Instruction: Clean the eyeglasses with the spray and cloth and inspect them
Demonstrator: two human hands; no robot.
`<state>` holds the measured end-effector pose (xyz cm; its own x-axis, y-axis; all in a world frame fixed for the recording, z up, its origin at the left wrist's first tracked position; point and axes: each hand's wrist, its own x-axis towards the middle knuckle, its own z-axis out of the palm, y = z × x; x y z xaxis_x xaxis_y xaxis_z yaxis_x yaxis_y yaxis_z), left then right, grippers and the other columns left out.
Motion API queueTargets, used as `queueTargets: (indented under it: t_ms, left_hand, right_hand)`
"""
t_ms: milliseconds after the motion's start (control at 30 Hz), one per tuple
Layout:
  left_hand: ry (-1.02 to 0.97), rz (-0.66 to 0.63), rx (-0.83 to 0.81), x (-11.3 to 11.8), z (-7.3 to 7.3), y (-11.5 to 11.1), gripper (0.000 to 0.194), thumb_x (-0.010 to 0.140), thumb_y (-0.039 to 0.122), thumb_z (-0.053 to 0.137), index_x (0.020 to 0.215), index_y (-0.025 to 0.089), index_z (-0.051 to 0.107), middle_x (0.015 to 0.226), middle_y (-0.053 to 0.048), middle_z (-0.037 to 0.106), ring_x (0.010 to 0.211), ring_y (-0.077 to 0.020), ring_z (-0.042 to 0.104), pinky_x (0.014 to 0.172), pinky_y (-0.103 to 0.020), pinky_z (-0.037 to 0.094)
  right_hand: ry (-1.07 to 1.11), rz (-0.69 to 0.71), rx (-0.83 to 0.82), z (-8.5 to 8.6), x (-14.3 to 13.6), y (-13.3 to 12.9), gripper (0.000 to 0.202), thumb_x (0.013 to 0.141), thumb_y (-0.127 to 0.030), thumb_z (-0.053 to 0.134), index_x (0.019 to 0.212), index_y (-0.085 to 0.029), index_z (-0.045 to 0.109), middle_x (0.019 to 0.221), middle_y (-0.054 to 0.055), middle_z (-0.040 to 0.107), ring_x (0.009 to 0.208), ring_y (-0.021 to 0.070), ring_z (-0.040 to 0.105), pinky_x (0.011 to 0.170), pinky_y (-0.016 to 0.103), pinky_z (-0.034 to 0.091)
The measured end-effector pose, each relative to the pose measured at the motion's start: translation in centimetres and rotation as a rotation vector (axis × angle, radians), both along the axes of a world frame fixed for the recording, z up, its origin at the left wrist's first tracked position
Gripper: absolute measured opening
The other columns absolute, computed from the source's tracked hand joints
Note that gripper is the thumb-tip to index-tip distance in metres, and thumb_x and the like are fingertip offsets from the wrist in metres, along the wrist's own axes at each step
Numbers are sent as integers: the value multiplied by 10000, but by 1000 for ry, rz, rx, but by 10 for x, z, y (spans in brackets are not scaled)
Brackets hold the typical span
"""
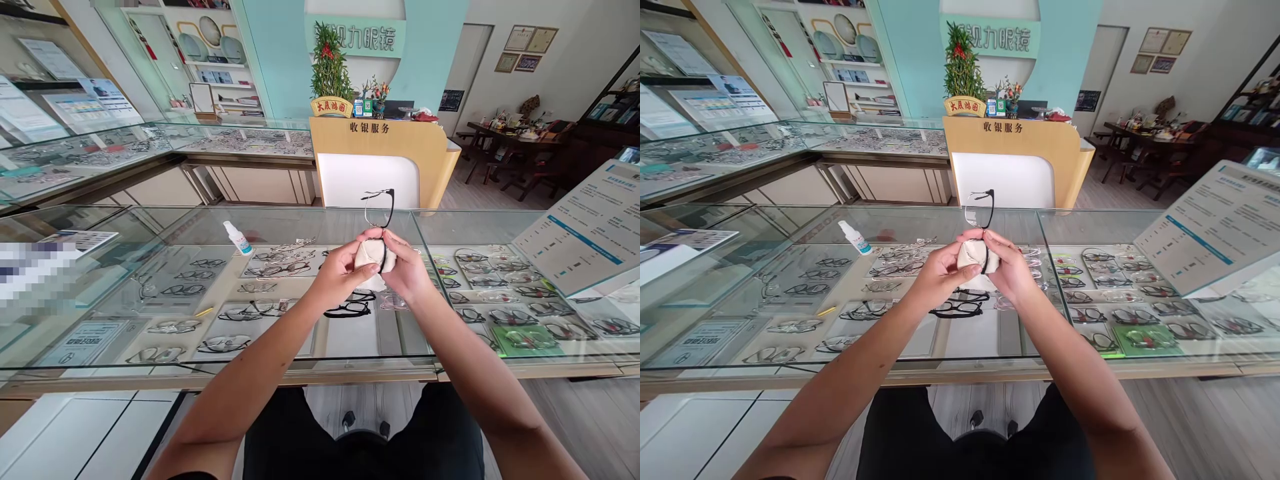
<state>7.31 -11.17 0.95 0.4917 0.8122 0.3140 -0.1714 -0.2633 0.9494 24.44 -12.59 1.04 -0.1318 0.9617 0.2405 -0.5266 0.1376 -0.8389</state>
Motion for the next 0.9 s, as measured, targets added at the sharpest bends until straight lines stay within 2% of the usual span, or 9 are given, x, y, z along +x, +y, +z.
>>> queueTargets:
  t_ms: [67,167,300,467,567,667,800,900]
  left_hand:
    - [-21,27,-6,3,-1,-2,688,770,542,1038,1295,175,786,908,-18,724,752,-149,542,654,-246,401]
    - [-33,81,14,4,0,-4,627,742,556,1051,1178,179,804,852,-6,717,715,-144,530,637,-255,395]
    - [-34,202,76,6,0,-6,565,816,681,975,1020,189,786,749,15,652,679,-144,515,636,-275,411]
    - [-72,349,118,10,-3,-8,671,863,878,832,904,213,748,701,13,606,645,-149,470,618,-305,400]
    - [-84,415,155,12,-4,-7,732,886,942,750,742,231,648,648,12,537,628,-154,427,619,-328,387]
    - [-93,424,162,13,-5,-5,756,911,967,689,704,244,613,635,6,516,617,-163,419,618,-347,379]
    - [-103,411,154,13,-1,-6,729,915,962,691,762,251,647,688,-5,536,662,-181,458,619,-347,399]
    - [-101,411,137,10,2,-5,784,891,980,699,682,245,521,652,10,450,639,-167,409,594,-339,376]
  right_hand:
    - [-1,-2,0,-1,-2,0,303,926,-577,863,1030,-292,871,1170,52,879,1131,286,780,996,421,632]
    - [-14,3,0,-3,-5,-2,333,923,-603,869,1049,-295,876,1233,59,876,1207,307,772,1057,448,624]
    - [-10,58,44,-2,-10,-6,339,936,-617,878,1080,-312,912,1337,49,865,1279,309,765,1131,449,600]
    - [-84,27,116,1,-15,-12,378,960,-654,855,1104,-315,936,1424,59,844,1448,334,703,1239,469,545]
    - [-99,13,102,2,-18,-14,401,943,-672,862,1094,-309,937,1393,67,860,1411,341,724,1204,479,565]
    - [-96,-20,85,4,-20,-16,405,908,-683,893,1079,-319,938,1317,60,883,1359,345,745,1162,487,584]
    - [-105,-85,124,7,-16,-16,368,882,-683,926,1013,-340,935,1221,60,886,1416,361,708,1167,502,572]
    - [-82,-142,158,9,-9,-12,367,868,-685,943,977,-336,924,1259,63,873,1460,360,674,1199,509,548]
